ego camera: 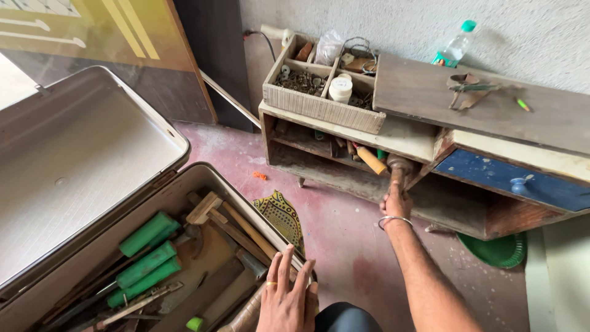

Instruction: The person organizes a toolbox by picking up various tools such as chisels, screwdrivers, a hammer, and a mallet from the floor and placing them into the metal case.

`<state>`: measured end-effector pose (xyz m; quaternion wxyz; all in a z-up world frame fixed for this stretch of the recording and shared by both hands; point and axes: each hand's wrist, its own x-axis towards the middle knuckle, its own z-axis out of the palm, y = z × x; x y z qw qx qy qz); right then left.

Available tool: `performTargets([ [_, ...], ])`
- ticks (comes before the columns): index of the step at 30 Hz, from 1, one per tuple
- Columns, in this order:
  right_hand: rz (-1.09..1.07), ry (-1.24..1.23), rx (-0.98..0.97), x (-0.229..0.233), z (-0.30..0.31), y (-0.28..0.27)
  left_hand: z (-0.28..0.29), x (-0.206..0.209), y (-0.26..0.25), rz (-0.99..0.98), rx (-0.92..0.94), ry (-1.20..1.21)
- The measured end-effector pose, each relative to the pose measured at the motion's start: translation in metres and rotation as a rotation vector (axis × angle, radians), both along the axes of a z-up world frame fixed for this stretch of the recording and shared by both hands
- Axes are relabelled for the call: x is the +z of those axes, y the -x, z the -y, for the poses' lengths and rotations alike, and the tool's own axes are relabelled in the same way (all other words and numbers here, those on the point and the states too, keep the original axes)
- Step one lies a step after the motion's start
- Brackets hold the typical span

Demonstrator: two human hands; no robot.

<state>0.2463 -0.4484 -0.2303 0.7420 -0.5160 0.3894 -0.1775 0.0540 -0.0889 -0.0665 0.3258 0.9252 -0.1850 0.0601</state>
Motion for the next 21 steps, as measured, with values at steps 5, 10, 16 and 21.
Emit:
performTargets([
  [5, -0.126, 0.051, -0.106, -0.003, -0.019, 0.007, 0.001, 0.011, 0.005, 0.023, 0.032, 0.025],
  [10, -0.091, -0.051, -0.078, 0.043, -0.051, 0.058, 0.002, 0.015, 0.003, 0.023, 0.018, 0.032],
  [16, 0.016, -0.18, 0.105, 0.116, -0.106, 0.187, 0.0, 0.033, 0.008, -0.012, 0.012, 0.01],
  [21, -0.005, -0.04, 0.38, 0.189, -0.144, 0.248, -0.009, 0.053, 0.015, 0.056, 0.102, 0.246],
])
